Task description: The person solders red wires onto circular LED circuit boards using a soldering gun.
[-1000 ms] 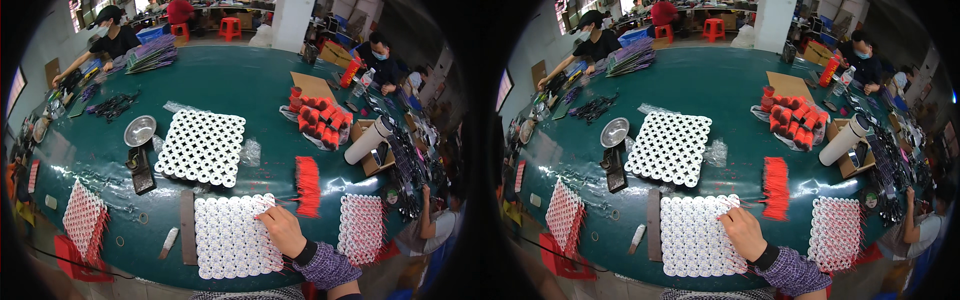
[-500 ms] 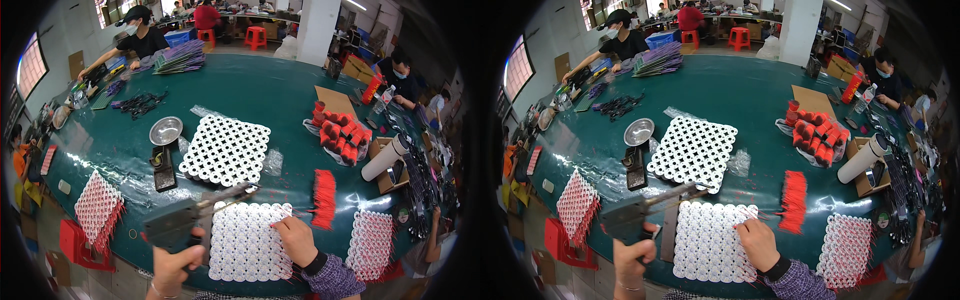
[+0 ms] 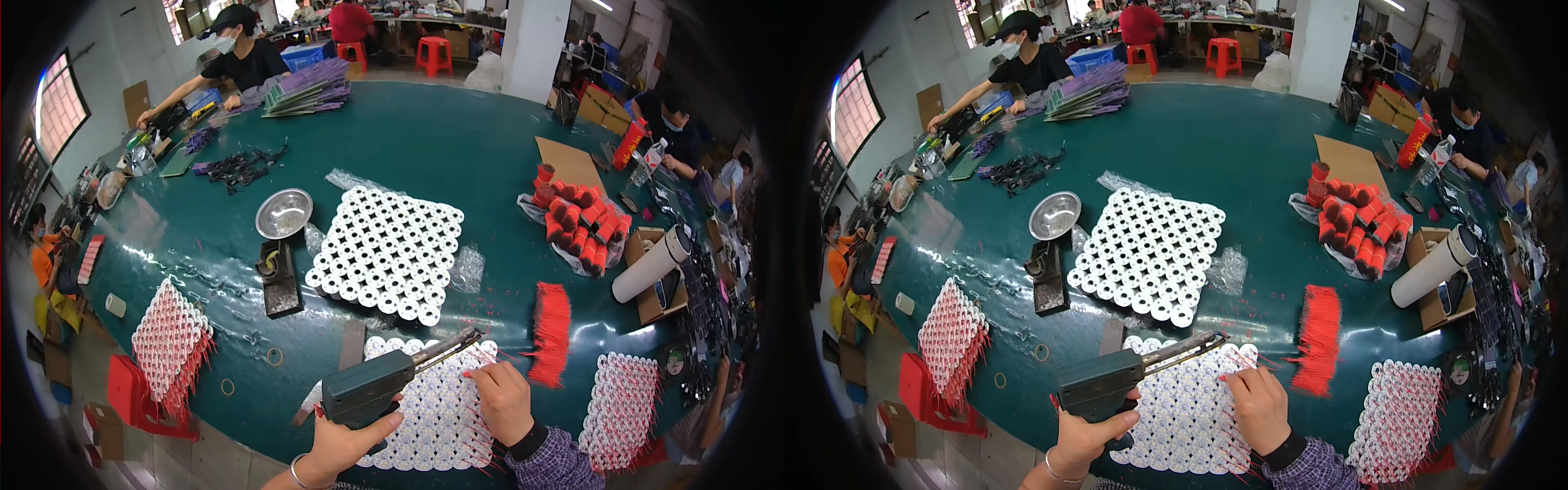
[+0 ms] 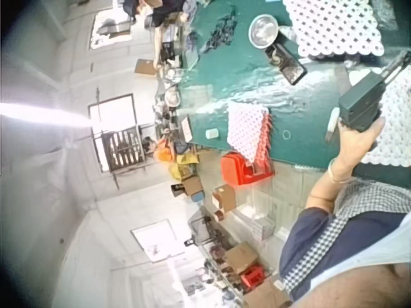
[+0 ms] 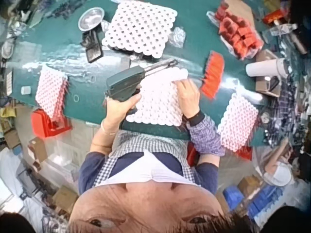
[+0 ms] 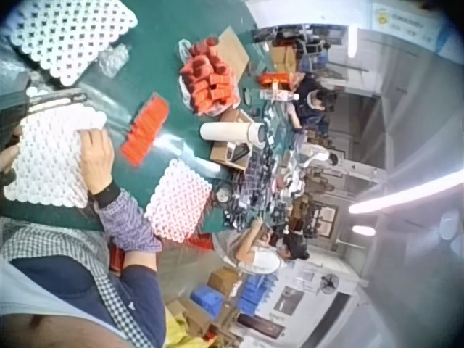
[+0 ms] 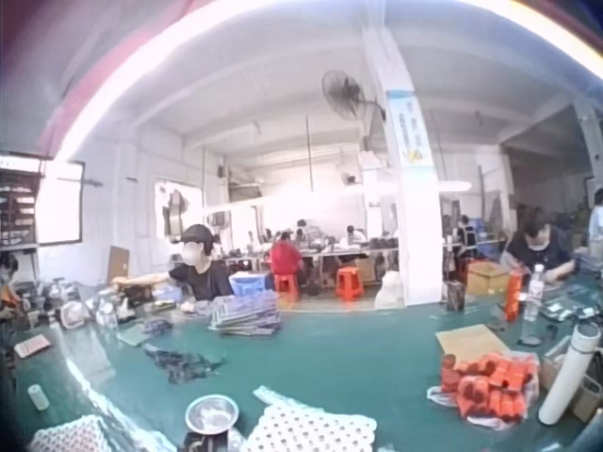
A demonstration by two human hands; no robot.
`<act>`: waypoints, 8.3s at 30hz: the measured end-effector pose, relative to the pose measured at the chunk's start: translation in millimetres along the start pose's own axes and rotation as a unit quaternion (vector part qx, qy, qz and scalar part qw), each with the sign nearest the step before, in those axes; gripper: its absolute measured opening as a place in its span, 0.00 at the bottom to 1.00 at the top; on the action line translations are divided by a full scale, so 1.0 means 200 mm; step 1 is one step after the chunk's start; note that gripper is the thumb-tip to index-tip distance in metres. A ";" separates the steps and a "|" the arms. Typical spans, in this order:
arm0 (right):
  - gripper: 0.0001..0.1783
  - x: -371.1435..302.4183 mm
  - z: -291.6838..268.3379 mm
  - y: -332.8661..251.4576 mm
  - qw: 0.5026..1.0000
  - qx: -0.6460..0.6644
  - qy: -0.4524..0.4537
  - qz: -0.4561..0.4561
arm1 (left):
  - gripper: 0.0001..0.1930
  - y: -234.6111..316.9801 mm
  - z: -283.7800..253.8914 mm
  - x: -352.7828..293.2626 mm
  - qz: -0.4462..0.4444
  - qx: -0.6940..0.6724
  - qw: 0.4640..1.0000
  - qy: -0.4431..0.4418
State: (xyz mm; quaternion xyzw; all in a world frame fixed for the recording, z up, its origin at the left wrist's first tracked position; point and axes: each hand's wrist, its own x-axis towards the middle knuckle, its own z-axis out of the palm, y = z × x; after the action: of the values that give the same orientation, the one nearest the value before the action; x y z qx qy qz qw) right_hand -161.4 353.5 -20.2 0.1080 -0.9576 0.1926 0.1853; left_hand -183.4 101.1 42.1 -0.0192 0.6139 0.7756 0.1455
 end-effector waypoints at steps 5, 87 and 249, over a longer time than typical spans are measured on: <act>0.12 0.00 -0.01 -0.01 1.000 0.019 0.010 0.015 | 0.22 -0.03 0.00 -0.02 0.001 0.047 0.999 -0.005; 0.14 -0.03 0.01 0.03 1.000 0.013 0.011 0.008 | 0.10 -0.14 0.04 -0.02 0.065 0.245 0.967 -0.005; 0.15 0.13 0.17 0.07 0.998 0.034 0.061 0.004 | 0.10 -0.13 0.00 0.09 0.099 0.226 0.969 0.014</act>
State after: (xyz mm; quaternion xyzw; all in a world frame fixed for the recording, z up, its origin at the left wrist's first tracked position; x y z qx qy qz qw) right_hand -200.1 348.1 -42.5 0.0983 -0.9378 0.2321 0.2388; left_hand -193.7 109.5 12.7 0.0641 0.7743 0.6268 0.0595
